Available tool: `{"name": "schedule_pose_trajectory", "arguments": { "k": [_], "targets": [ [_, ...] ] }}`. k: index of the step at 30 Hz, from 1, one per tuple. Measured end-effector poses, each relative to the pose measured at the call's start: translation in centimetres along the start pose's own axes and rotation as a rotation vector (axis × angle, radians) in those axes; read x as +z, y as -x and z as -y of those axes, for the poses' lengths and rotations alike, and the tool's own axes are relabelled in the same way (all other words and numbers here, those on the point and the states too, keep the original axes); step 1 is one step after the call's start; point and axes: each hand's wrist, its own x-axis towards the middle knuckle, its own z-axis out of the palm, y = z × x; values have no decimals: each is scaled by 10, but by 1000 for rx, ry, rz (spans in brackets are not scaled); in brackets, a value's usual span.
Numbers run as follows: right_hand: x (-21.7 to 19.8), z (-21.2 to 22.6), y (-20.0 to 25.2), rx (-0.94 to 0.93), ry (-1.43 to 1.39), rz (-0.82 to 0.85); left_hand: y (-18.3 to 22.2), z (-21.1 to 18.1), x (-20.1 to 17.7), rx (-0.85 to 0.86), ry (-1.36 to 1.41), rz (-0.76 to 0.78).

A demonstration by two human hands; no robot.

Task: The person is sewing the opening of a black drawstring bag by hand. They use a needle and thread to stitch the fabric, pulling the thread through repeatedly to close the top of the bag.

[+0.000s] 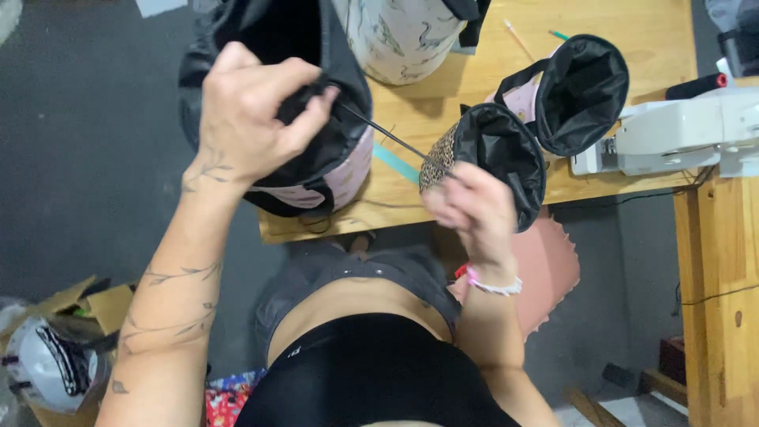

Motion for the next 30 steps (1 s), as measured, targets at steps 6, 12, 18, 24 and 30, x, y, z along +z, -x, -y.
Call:
{"name": "schedule_pose_trajectory", "arguments": {
  "k": [6,12,18,24,30],
  "targets": [
    [-32,27,42,-473,-188,-81,12,20,-17,-52,28,-8],
    [-8,38,44,-772,-224,-212,30,28,-16,-191,37,-9],
    [14,62,-18,-668,-30,-140,28,15,-28,-126,243,72],
    [13,62,-97,-547,17,-155,34,5,-33,-47,373,113],
    [17,63,-123,-516,1021,-241,32,-5,-34,-26,423,148]
  ]
}}
